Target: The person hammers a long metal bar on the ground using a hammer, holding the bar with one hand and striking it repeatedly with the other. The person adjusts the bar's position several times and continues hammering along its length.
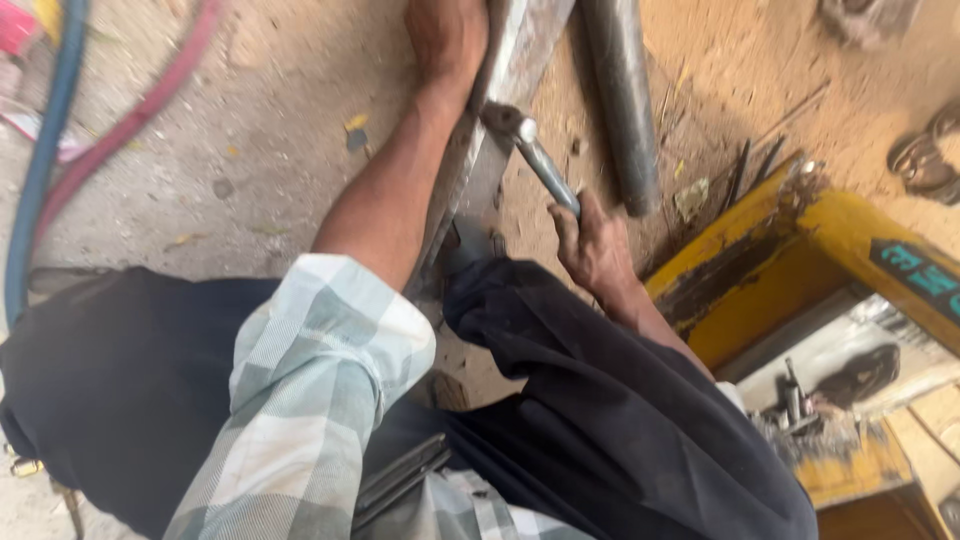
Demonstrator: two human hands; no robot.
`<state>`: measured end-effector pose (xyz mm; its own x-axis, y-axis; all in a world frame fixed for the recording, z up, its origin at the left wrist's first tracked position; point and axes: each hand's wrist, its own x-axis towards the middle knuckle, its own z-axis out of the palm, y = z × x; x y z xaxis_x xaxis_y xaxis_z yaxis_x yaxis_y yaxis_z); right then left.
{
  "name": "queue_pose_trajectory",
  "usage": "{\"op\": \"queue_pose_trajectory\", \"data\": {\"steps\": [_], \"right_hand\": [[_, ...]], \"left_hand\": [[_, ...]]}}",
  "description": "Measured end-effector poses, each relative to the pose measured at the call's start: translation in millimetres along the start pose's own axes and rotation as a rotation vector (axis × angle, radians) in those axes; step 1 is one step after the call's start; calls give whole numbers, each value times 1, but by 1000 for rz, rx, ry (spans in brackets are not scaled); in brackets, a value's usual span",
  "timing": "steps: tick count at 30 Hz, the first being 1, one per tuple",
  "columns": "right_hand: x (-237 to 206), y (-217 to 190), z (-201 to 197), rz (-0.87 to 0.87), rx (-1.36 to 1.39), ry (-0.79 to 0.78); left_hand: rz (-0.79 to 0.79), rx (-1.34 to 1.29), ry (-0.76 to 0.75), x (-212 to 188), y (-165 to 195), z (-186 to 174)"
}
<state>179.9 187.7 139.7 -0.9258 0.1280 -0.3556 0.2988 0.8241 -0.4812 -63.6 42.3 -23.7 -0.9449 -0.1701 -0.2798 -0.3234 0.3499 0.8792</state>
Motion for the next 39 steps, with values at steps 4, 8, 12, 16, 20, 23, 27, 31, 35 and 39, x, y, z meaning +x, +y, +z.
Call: {"op": "queue_pose_trajectory", "data": {"steps": [4,8,12,16,20,23,27,31,35,39], "right_hand": [[3,-7,-13,67,5,-130],[-2,-1,0,-23,8,-24],[-6,4,22,72,71,-19],[-12,-6,-7,271,574,-38],[-19,-22,-77,3,515,237],[-14,-25,-96,-560,764,496],[7,-12,-64,-195,145,53],[12,7,-35,-165,-129,71],[-2,16,-32,-627,170,549],[-1,22,-24,-135,-104,165]], "left_hand": [[130,-32,-25,-14,-8,-12],[131,25,-197,-61,-24,-52],[-106,78,-292,-95,-36,-78],[-47,45,-163,-78,-38,-59],[-176,-60,-203,-53,-46,-29],[-37,31,-103,-50,-54,-18],[68,69,-28,-52,-53,-18],[278,196,95,-49,-48,-17],[-233,61,-203,-55,-40,-22],[-29,96,-96,-59,-37,-30]]}}
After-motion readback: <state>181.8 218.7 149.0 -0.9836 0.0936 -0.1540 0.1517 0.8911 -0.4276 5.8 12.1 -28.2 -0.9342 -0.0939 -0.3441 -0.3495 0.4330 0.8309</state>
